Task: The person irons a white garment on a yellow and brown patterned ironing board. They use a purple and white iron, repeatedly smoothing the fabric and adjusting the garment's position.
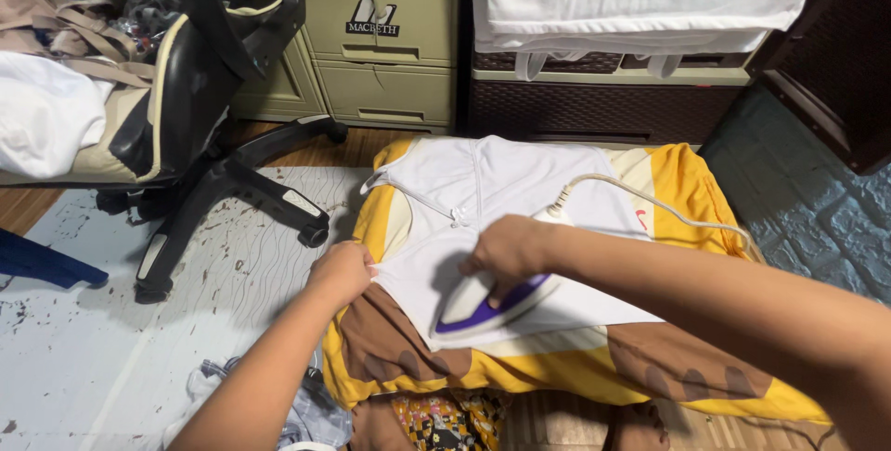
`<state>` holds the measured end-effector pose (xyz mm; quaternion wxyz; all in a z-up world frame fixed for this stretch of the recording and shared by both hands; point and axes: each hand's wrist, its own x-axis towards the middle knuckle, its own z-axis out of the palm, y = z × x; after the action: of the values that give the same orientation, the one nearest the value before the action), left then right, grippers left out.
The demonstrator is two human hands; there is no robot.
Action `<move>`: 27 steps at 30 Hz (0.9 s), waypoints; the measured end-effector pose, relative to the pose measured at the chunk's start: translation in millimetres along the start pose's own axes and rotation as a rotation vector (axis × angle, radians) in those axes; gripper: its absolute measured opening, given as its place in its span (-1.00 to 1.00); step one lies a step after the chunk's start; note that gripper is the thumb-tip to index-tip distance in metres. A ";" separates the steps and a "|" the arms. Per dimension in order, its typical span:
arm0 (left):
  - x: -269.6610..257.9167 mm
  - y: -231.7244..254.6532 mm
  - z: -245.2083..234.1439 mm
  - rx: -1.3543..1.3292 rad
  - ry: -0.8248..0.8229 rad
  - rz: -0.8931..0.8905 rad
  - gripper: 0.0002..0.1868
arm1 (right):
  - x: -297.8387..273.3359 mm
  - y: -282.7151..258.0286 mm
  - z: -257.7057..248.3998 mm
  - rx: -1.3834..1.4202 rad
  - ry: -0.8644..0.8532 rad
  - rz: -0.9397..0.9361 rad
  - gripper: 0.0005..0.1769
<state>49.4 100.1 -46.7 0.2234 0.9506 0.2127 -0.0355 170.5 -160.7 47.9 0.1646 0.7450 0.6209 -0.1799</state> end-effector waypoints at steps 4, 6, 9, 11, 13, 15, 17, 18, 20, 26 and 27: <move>-0.8 2.7 -0.4 0.010 0.003 -0.015 -0.77 | -9.1 -6.2 1.2 0.025 0.045 0.092 -0.27; -0.2 3.4 1.0 0.030 0.005 -0.011 -0.75 | -9.5 -7.1 -0.8 0.030 0.062 0.123 -0.31; -1.0 3.9 0.7 0.048 -0.013 -0.021 -0.73 | -13.0 -11.5 -1.7 0.022 0.059 0.020 -0.32; -0.4 4.8 -2.4 0.050 -0.040 -0.033 -0.74 | -18.7 -16.1 -1.2 -0.004 -0.010 -0.052 -0.30; -1.2 5.4 -3.0 0.033 -0.034 -0.051 -0.74 | -19.4 -15.3 -3.9 -0.011 0.000 -0.026 -0.32; 0.1 7.6 -3.3 0.027 -0.033 -0.062 -0.73 | -18.4 -14.4 -4.7 0.015 0.039 0.071 -0.33; 1.1 8.6 -4.0 0.033 -0.039 -0.072 -0.72 | -15.4 -14.8 -3.3 0.074 0.106 0.232 -0.32; 1.2 8.8 -4.2 0.040 -0.045 -0.072 -0.72 | -15.1 -14.4 -2.3 0.064 0.102 0.203 -0.32; 1.2 8.5 -5.6 0.055 -0.055 -0.074 -0.72 | -14.4 -14.4 -1.9 0.045 0.098 0.143 -0.32; -0.2 5.0 -5.1 0.005 -0.023 -0.050 -0.72 | -21.1 -16.0 -2.2 0.024 0.045 0.067 -0.34; -0.2 5.2 -4.2 0.012 -0.034 -0.055 -0.72 | -20.0 -17.1 -1.8 0.056 0.073 0.156 -0.32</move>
<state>51.3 97.6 -40.8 0.2202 0.9450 0.2346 -0.0591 150.5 -174.2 58.6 0.1346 0.8016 0.5612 -0.1564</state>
